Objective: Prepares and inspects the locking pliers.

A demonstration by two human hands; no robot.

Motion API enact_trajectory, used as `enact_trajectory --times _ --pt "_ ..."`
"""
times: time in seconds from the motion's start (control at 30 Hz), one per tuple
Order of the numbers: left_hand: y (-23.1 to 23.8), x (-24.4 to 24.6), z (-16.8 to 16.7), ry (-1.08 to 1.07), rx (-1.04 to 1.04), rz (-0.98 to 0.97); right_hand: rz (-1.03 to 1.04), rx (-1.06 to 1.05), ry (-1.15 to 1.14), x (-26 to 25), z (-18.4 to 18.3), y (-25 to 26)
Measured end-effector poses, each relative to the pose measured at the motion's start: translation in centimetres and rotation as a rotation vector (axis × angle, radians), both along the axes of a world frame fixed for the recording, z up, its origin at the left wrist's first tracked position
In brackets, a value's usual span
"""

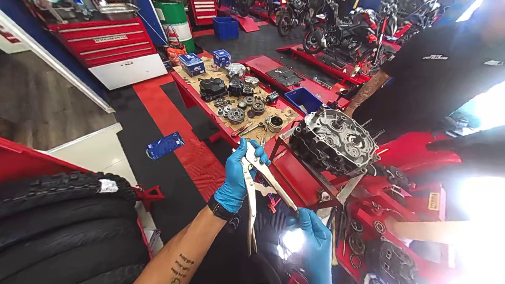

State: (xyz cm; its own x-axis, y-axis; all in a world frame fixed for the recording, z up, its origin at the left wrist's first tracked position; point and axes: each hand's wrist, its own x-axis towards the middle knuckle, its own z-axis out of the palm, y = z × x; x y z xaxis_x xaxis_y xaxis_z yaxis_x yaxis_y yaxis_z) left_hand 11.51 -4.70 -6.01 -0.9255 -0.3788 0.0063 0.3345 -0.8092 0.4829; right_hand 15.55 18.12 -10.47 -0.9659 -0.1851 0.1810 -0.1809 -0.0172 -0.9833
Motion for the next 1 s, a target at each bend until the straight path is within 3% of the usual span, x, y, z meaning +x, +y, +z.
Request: enact_trajectory --times 0.17,0.27,0.4,0.53,0.67,0.8,0.9,1.0 --pt "-0.3 0.2 -0.2 -0.002 -0.016 0.011 -0.024 -0.032 0.126 0.5 -0.2 -0.1" --pt "0.0 0.1 -0.2 0.011 -0.037 -0.006 0.011 -0.007 0.012 0.5 0.1 0.1" --pt "-0.2 0.2 -0.6 0.019 -0.023 -0.007 -0.037 -0.081 0.066 1.0 -0.4 -0.2" --pt "0.3 -0.1 -0.4 0.001 -0.036 -0.045 -0.003 -0.061 -0.034 1.0 0.1 0.5" --pt "0.5 -0.2 -0.2 -0.014 0.001 -0.055 -0.038 -0.109 0.086 1.1 -0.3 0.5" --pt "0.9 -0.3 0.0 -0.036 0.017 -0.062 -0.014 -0.151 -0.045 1.2 0.0 0.7" --pt "0.9 -0.5 -0.2 -0.022 0.035 -0.071 -0.066 -0.012 0.184 1.4 -0.9 0.7" --pt "0.9 -0.8 -0.8 0.031 -0.04 -0.226 0.159 0.13 0.026 0.1 0.4 1.7"
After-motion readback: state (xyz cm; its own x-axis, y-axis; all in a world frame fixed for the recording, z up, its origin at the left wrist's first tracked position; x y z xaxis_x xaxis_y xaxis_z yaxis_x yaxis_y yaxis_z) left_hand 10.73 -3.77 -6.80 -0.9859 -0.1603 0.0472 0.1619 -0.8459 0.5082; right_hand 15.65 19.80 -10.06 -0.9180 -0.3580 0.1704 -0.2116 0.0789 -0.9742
